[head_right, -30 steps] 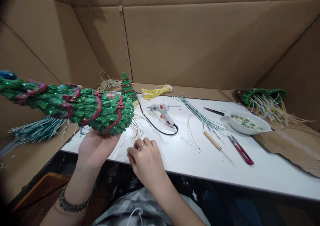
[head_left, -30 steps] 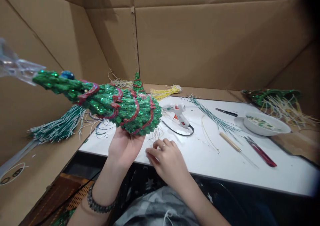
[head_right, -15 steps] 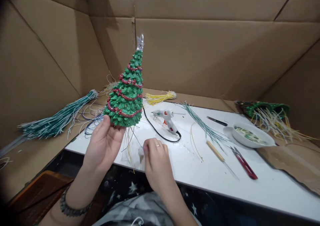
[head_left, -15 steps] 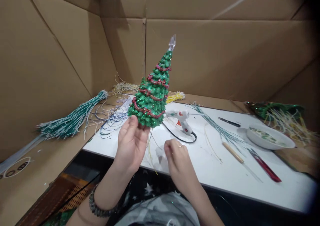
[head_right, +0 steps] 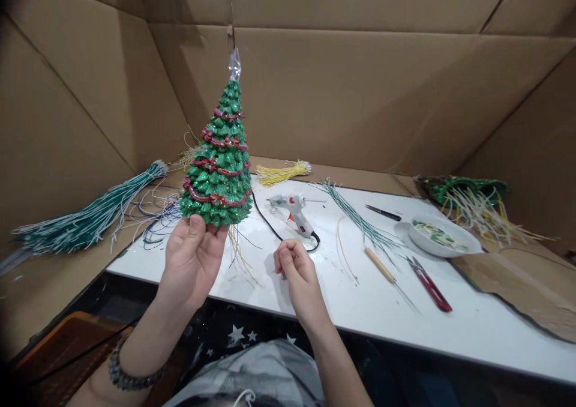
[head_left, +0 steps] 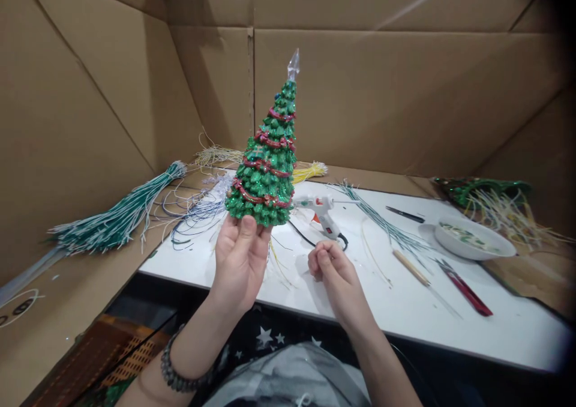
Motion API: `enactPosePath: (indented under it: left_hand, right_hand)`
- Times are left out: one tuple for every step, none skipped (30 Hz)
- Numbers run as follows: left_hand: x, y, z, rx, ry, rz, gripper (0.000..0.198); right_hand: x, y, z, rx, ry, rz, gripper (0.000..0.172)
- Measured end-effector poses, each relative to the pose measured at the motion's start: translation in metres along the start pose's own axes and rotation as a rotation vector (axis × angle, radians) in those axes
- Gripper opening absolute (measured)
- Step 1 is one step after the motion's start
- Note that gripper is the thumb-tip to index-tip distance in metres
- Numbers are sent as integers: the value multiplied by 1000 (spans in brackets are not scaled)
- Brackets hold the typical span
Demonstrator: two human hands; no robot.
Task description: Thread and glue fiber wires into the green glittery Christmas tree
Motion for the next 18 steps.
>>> enactPosePath:
  left_hand:
    - [0,0,0,4,-3,8,21]
    - [1,0,-1,8,-3,15,21]
    - [1,0,-1,12,-1,20,21]
    - [2,0,-1,16,1,24,22]
    - [2,0,-1,19,4,27,23]
    - [2,0,-1,24,6,28,23]
    - [2,1,-1,25,8,28,23]
    - [2,1,-1,24,11,28,23]
    - [2,2,-1,27,16,29,24]
    - [2,2,-1,32,25,30,24]
    - [3,2,-1,41,36,35,25]
    - [3,1,-1,54,47,42,24]
    - [3,1,-1,67,55,51,23]
    - [3,0,0,79,60,63,22]
    - [3,-1,0,87,63,74,20]
    - [3,-1,1,91,63,85,19]
    - [3,-2,1,95,62,93,18]
    - [2,-3,2,98,60,98,19]
  right_hand:
    - [-1,-1,0,11,-2,19,26]
    - [-1,-1,0,21,-6,39,26]
    - [-2,-2,0,29,-8,60,26]
    - [-2,-3,0,37,-11,81,25]
    - [-3,-3,0,43,-14,102,25]
    - [-3,-3,-1,48,-17,123,25]
    - [-4,-4,-1,52,-20,143,24]
    - [-5,-4,-2,54,-25,162,24]
    - [-5,-4,-3,55,-31,179,24]
    - [-6,-4,-4,55,-38,195,24]
    - [-8,-5,-4,54,-48,208,24]
    - [-9,-5,-5,53,-61,221,24]
    - [-11,-6,-5,52,-77,232,24]
    - [-12,-7,-5,52,-95,244,23]
    - [-14,-8,-5,53,-114,258,23]
    - [-15,-9,-4,54,-133,274,24]
    - [-17,-10,-4,57,-151,291,25]
    - [-18,-11,-4,61,-167,309,25]
Point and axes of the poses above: each hand's wrist, its own z-axis towards the middle knuckle, its own x-axis out of the palm, y = z × x, the point moved 5 cm from there along z, towards the middle knuckle, and after that the axes turned 3 degrees about -x, right-handed, at the moved point
